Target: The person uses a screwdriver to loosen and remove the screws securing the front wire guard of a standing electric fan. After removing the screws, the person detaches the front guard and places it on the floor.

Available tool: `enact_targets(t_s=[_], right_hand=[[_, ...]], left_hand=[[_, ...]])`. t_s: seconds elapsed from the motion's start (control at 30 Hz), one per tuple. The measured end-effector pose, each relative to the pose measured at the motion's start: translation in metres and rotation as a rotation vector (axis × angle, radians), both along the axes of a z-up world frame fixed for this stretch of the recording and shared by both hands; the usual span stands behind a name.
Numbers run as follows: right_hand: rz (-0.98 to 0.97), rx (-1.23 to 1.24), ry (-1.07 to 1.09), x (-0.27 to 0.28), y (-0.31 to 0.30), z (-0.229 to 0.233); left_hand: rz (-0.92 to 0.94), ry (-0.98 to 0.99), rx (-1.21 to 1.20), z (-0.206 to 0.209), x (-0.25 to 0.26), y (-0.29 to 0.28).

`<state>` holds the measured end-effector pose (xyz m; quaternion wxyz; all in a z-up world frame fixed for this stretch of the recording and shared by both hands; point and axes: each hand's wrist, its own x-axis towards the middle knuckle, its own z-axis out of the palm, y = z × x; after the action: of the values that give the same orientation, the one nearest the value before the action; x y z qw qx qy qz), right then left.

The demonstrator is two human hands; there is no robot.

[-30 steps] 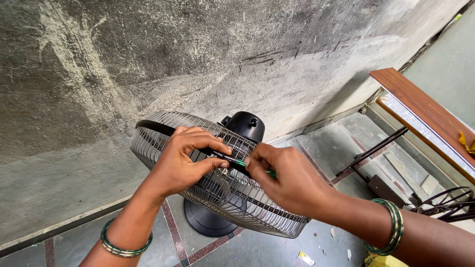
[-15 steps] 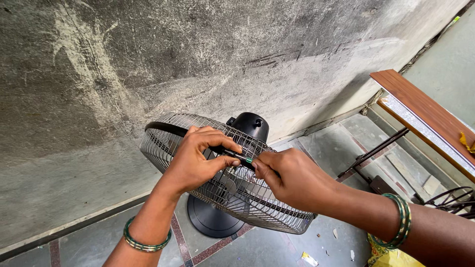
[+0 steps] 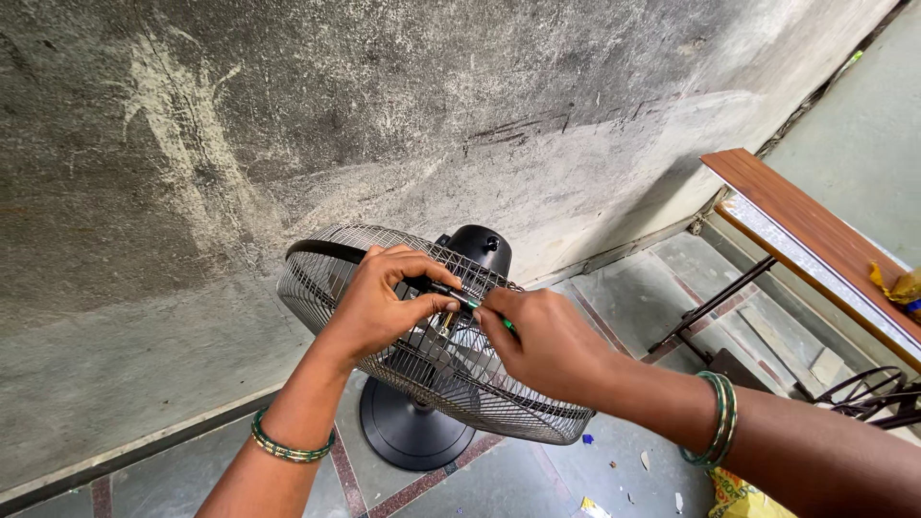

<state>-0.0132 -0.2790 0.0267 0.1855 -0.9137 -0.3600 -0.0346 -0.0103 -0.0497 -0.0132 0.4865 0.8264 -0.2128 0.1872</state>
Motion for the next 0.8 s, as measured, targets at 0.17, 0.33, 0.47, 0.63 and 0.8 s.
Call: enact_targets(t_s=[0.17, 0.33, 0.47, 0.63, 0.8], right_hand=[[-0.198, 0.368, 0.783, 0.007, 0.004, -0.002], [0.039, 0.057, -0.001, -0.001, -0.001, 0.001], [0.249, -0.418, -0.425, 0.007, -0.005, 0.014], [0.521, -0.684, -0.862, 0.019, -0.001, 0.03], [0.084, -0.304, -0.251, 0.004, 0.002, 0.021]], left_hand=[[0.016, 0.01, 0.007, 0.0, -0.003, -0.003], [0.028, 0.014, -0.005, -0.001, 0.001, -0.006], [0.041, 0.036, -0.005, -0.003, 0.001, -0.009], [0.043, -0.006, 0.0, -0.005, 0.005, -0.008], [0.053, -0.023, 0.017, -0.006, 0.001, -0.009]])
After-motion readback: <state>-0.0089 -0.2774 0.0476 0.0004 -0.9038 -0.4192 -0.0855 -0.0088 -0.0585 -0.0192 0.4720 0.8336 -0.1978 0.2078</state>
